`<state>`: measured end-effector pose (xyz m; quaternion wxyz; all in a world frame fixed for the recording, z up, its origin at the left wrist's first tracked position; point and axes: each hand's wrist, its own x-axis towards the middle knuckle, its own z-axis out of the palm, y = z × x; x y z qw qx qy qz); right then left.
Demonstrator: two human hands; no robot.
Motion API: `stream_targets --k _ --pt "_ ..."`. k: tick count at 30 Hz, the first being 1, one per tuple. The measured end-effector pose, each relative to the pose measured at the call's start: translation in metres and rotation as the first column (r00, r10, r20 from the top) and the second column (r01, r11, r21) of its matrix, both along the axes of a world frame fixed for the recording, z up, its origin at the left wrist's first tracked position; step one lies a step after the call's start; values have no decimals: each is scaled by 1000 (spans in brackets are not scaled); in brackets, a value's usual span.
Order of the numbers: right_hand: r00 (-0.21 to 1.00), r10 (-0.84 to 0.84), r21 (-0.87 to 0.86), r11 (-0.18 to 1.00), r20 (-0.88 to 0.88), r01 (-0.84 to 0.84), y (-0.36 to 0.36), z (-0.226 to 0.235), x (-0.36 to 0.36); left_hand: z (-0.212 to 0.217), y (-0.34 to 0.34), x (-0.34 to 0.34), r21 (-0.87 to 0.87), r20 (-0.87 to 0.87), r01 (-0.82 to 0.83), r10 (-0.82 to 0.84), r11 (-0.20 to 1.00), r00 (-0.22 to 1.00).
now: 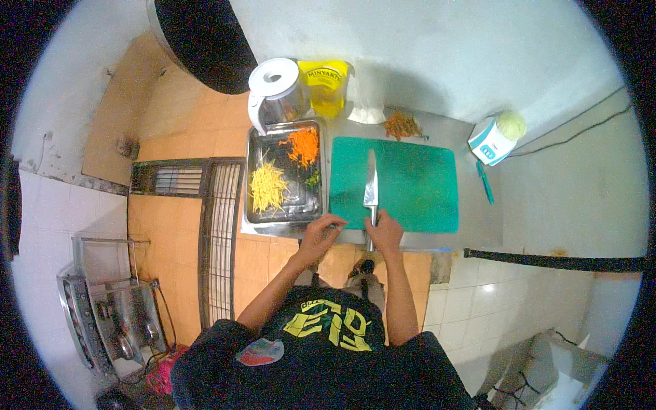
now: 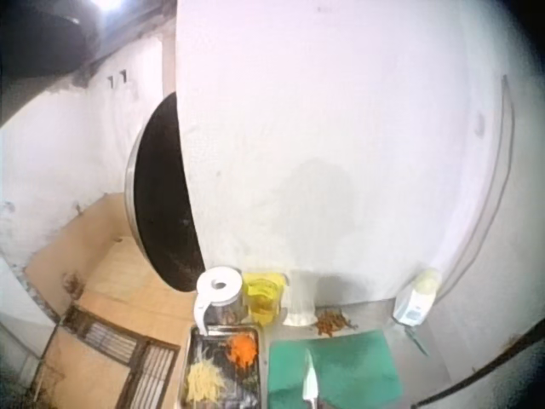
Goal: The person transfers sliced vegetables from a cutting board onto a tray by hand, then places a piece of garlic onto the cutting board and slices it using a knife.
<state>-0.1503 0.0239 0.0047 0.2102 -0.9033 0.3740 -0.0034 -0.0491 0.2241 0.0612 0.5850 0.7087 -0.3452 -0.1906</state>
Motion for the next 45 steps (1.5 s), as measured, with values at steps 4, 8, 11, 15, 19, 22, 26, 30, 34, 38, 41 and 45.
stream_targets --k 4,8,11,15,19,22,26,30,34,38,41,45 --pt "987 143 120 981 70 -150 -24 -8 -3 -27 -24 -32 132 -18 55 -53 990 998" --pt "967 209 250 938 142 -240 -38 -7 -4 -35 -49 -60 285 347 20 -122 958 930" --pt "942 210 329 898 263 -292 -60 -20 -12 -41 -72 -77 222 368 -72 -15 972 930" --pt "892 133 533 760 431 -371 -76 -33 -31 -49 -89 -88 203 128 -53 27 978 991" --pt "730 -71 580 661 680 -476 -54 -65 -81 -57 -105 -109 104 -173 -50 68 993 983" --pt "907 -109 858 387 406 -338 -38 -39 -126 -72 -102 -118 -17 -382 -194 173 981 908" --pt "926 -161 912 292 342 -287 -38 -27 -166 -64 -114 -102 -16 -373 -198 178 980 910" --pt "910 -107 827 468 401 -310 -51 0 -184 -38 -109 -49 2 -341 -481 453 876 824" --pt "735 -180 672 583 654 -455 -43 55 -173 -8 -94 -32 39 -262 -441 435 897 861" --pt "752 -204 673 629 627 -390 -38 47 -120 20 -120 -47 -175 -750 -307 75 935 657" --pt "741 -144 693 502 657 -517 -37 83 -94 29 -126 -56 -294 -803 -302 -63 907 593" --pt "616 -332 680 119 714 -724 -23 140 -71 30 -121 -37 -406 -797 -304 -171 862 580"
